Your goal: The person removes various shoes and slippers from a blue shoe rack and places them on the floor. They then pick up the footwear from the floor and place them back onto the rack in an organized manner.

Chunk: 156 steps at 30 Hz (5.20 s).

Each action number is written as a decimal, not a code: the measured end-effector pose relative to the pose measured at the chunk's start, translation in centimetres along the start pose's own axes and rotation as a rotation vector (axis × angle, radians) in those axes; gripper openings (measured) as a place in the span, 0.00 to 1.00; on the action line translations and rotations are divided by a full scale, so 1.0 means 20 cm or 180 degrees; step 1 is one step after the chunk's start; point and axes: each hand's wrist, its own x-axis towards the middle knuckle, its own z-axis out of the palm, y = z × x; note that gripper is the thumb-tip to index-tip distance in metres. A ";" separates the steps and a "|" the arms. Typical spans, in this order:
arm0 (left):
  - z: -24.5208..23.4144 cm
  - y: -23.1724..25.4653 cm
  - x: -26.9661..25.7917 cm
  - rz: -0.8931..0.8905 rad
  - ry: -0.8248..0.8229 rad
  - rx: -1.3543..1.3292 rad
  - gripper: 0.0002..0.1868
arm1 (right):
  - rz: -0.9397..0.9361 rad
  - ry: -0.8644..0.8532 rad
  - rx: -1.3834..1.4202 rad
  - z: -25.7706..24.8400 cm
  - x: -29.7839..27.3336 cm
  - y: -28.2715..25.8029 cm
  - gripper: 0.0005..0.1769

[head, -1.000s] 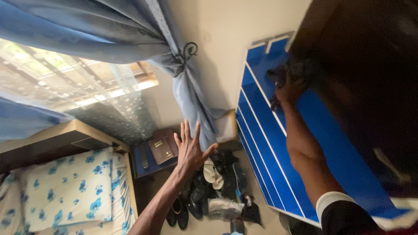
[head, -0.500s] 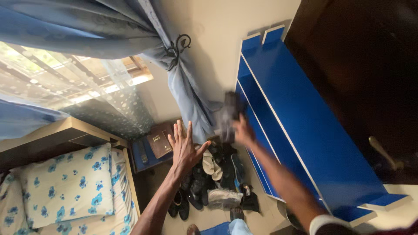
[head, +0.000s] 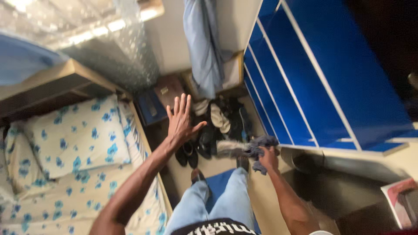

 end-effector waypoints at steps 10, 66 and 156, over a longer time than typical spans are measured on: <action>0.13 -0.14 -0.33 0.0434 0.0019 0.0125 0.59 | -0.0271 0.1413 -0.0380 -0.05 -0.46 0.22 0.38; 1.29 0.34 1.21 0.2189 0.0772 -0.2094 0.43 | 0.0337 0.3954 0.2234 0.00 0.37 0.19 0.40; 0.38 -1.04 -0.28 0.3317 0.1884 -0.3260 0.12 | -0.0451 0.5629 0.0256 0.85 -1.30 -1.48 0.14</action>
